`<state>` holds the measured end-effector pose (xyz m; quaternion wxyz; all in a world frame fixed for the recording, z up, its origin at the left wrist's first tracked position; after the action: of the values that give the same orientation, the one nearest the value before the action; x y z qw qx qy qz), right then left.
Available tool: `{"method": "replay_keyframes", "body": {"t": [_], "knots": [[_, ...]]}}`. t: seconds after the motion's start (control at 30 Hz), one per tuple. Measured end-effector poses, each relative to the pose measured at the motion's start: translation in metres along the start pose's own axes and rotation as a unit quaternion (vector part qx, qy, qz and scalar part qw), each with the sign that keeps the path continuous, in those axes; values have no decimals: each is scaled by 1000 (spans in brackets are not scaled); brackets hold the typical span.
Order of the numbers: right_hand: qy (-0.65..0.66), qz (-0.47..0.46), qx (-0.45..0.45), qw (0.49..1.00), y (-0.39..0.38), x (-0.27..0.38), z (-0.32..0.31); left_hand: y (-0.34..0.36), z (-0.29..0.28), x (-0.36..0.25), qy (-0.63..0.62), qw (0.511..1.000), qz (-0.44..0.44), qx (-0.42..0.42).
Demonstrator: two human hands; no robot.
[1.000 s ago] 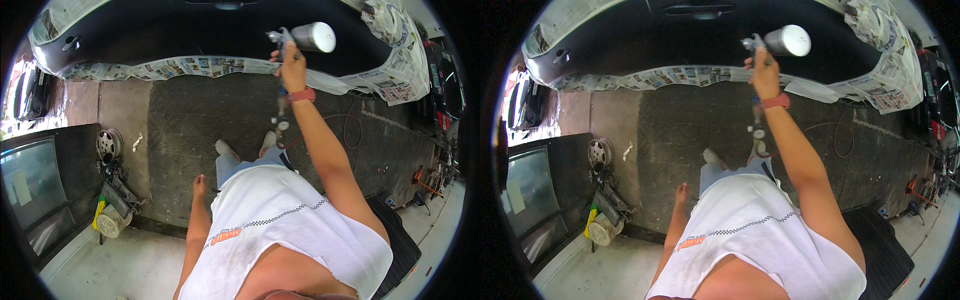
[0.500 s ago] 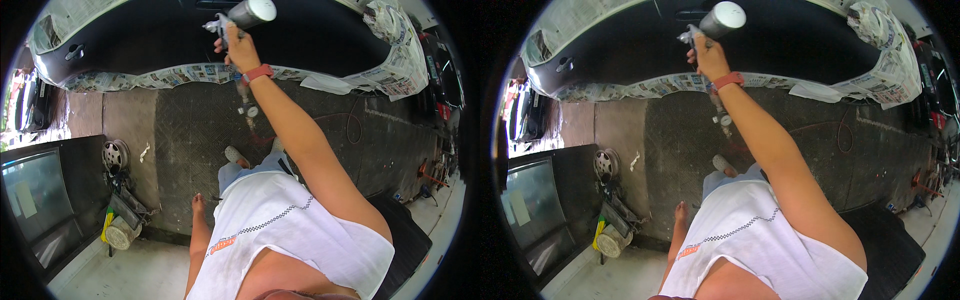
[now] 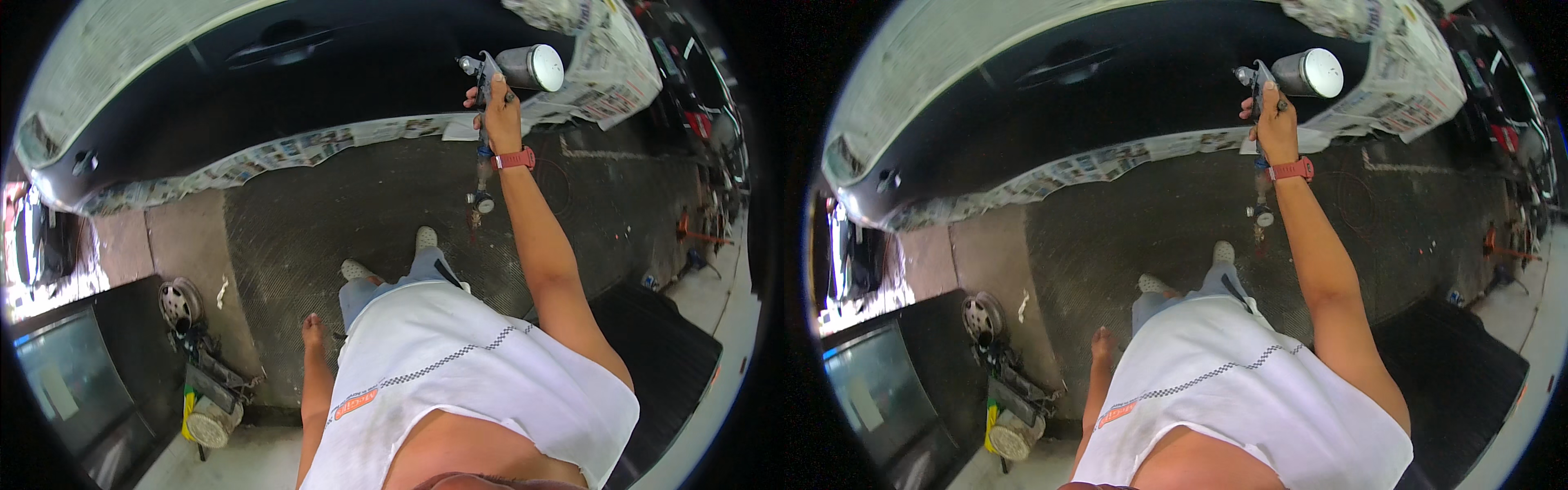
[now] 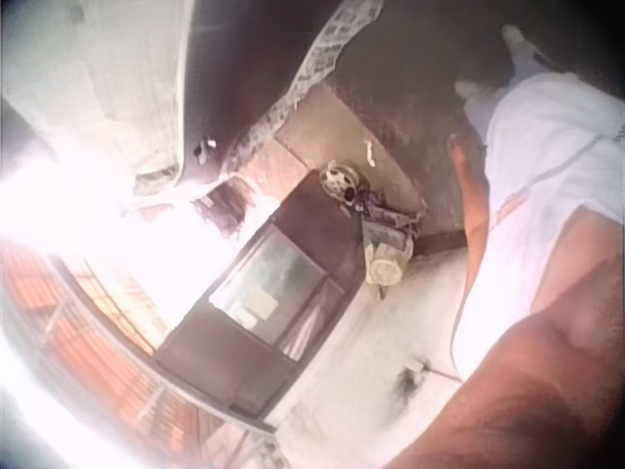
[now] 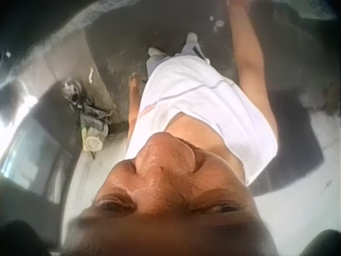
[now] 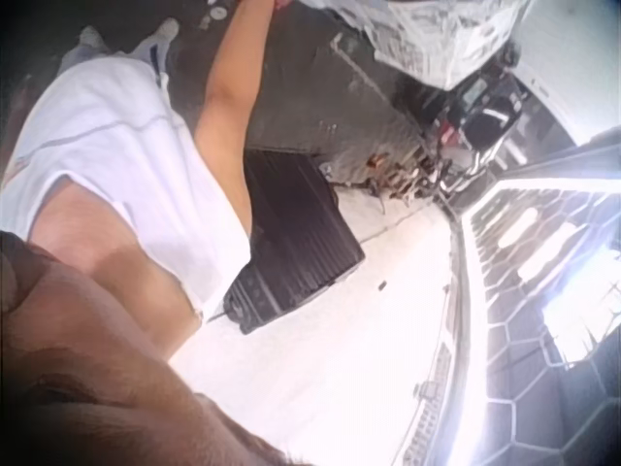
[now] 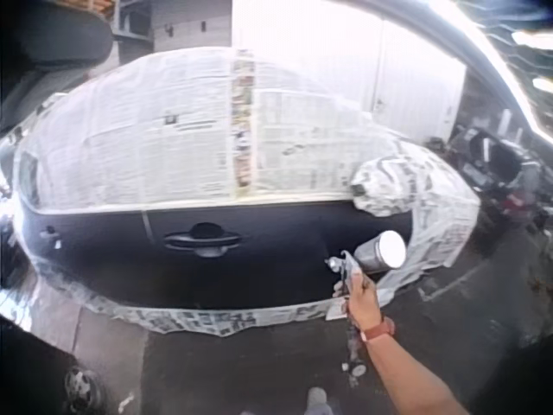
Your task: The person sits on the floor and prepares paint by pouring it from a can into a spray gun cup. They then walk to a car and spray paint the side panel, which is masked with newspaper.
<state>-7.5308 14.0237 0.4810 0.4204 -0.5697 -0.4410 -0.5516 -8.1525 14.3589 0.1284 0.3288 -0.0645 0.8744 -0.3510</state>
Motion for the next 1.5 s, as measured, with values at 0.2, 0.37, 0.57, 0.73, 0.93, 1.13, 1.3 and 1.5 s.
{"method": "replay_keyframes", "body": {"t": [0.2,0.37,0.57,0.73,0.93,1.13,1.3,1.5], "knots": [[-17,9,-64,998,64,-1,-113,-24,51,-38,12,1000,11,25],[-29,12,-109,994,106,-1,-181,-56,88,-77,119,989,53,69],[-29,47,-147,988,168,-15,-242,-56,116,-63,88,992,55,70],[-55,44,-204,976,214,-22,-279,-69,130,-73,98,978,181,28],[-22,18,-231,972,212,-7,-263,-113,127,-79,96,995,29,15],[36,65,-59,996,135,7,-135,-80,114,-21,35,998,29,47],[56,39,69,995,56,23,-14,-88,107,-22,-15,999,21,25],[59,24,165,984,-34,39,128,-71,63,29,-49,999,-4,-11]]}}
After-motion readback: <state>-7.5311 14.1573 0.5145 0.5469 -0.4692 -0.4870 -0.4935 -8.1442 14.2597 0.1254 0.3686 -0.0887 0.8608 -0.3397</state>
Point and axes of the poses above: each hand's wrist, its own y-axis towards the middle knuckle, its own z-axis out of the palm, x = y × z, the point moved 6 cm from there along y, towards the middle knuckle, and after that the axes turned 15 degrees about -x, right-handed, at the moved point
